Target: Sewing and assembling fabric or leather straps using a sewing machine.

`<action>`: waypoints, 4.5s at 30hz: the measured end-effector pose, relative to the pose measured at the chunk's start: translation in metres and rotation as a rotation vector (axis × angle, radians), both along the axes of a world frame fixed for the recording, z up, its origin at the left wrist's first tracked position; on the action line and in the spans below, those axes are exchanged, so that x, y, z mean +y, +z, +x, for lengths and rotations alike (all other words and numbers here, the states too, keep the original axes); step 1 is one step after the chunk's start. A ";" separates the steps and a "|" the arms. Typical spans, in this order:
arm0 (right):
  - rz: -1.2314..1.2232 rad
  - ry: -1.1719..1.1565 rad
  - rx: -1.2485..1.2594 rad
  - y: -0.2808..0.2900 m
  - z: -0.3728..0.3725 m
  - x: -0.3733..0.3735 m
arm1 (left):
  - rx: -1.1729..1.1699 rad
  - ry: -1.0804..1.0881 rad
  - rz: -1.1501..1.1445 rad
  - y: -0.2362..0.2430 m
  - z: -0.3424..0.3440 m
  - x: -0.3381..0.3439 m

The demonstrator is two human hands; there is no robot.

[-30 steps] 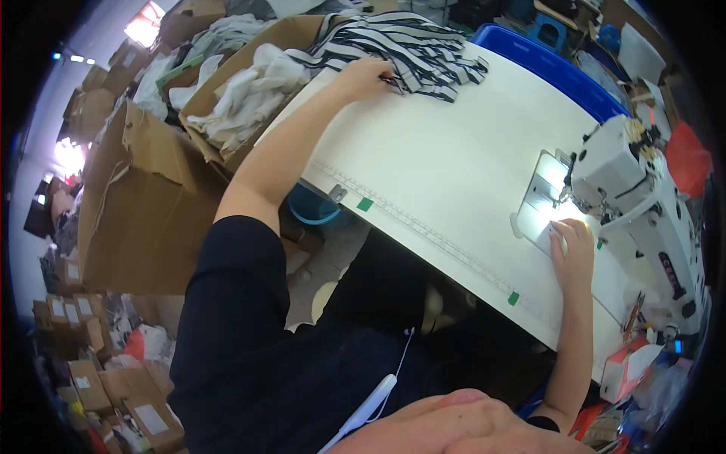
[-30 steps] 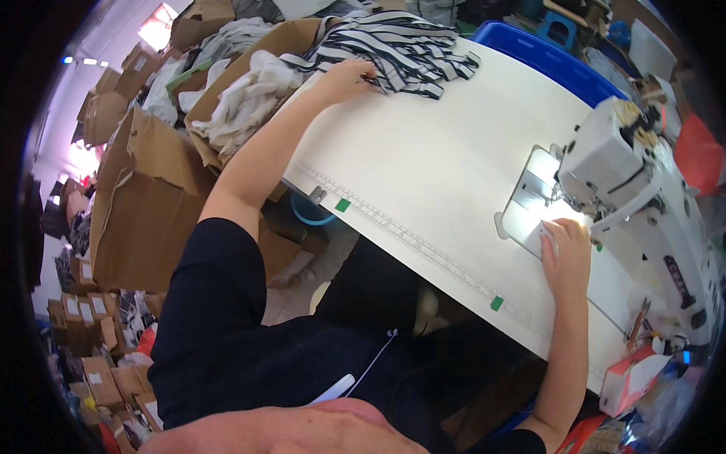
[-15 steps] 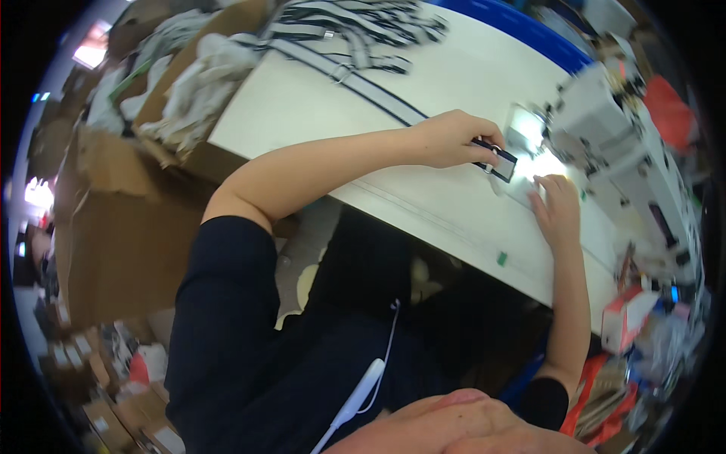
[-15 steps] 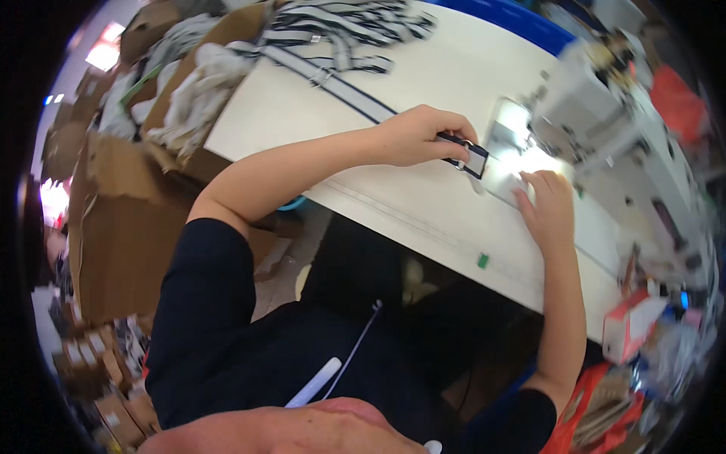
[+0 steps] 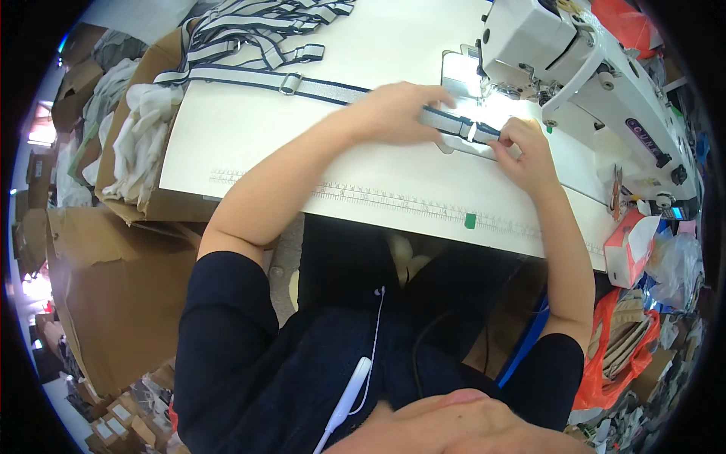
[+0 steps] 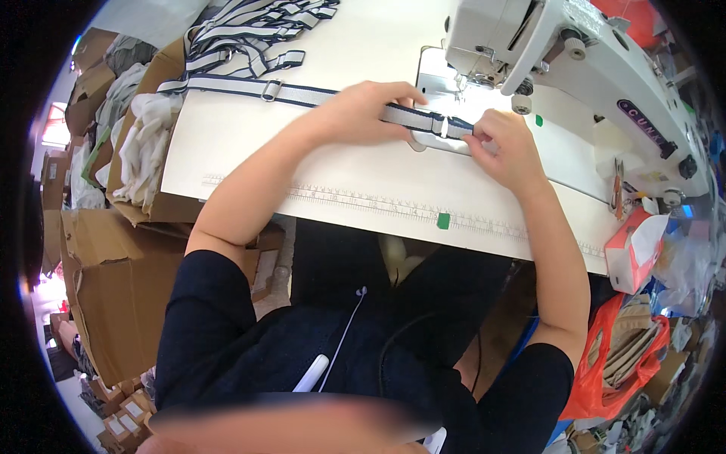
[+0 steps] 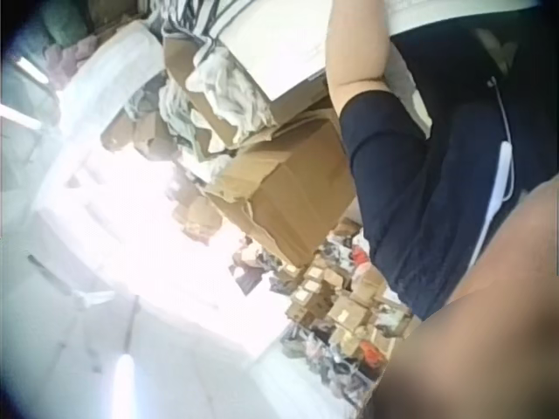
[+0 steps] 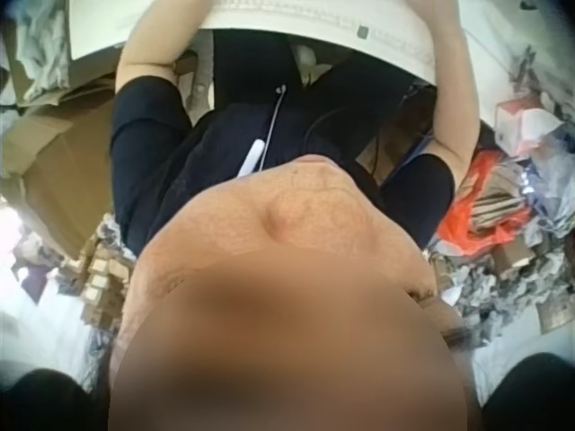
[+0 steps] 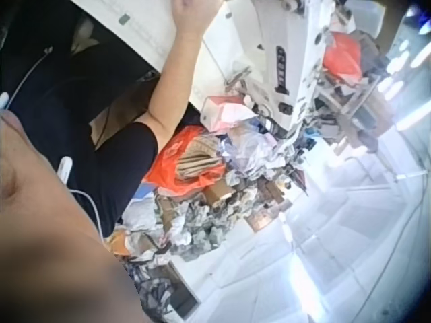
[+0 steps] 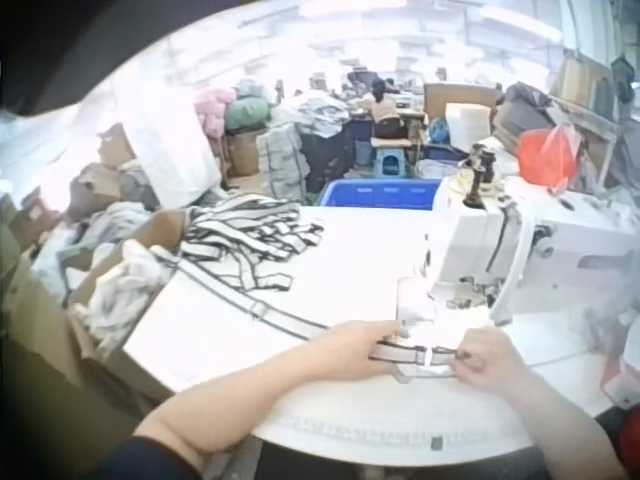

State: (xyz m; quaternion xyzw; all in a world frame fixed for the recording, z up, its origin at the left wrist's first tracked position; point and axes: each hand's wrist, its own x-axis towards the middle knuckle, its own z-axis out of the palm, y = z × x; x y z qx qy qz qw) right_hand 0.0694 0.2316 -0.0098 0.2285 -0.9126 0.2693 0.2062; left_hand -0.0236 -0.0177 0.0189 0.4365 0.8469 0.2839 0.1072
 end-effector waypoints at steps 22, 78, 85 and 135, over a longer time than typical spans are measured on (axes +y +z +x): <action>0.070 -0.198 -0.082 -0.008 0.005 0.014 | 0.142 0.103 0.081 -0.017 -0.029 -0.019; -0.164 -0.090 -0.323 0.045 0.045 -0.056 | -0.432 0.182 0.177 0.027 0.045 -0.042; -0.065 -0.127 -0.185 0.019 0.086 -0.012 | -0.435 0.426 0.102 0.019 0.010 -0.141; 0.027 -0.070 -0.201 0.007 0.064 -0.039 | 0.355 -0.069 -0.028 0.001 0.026 -0.121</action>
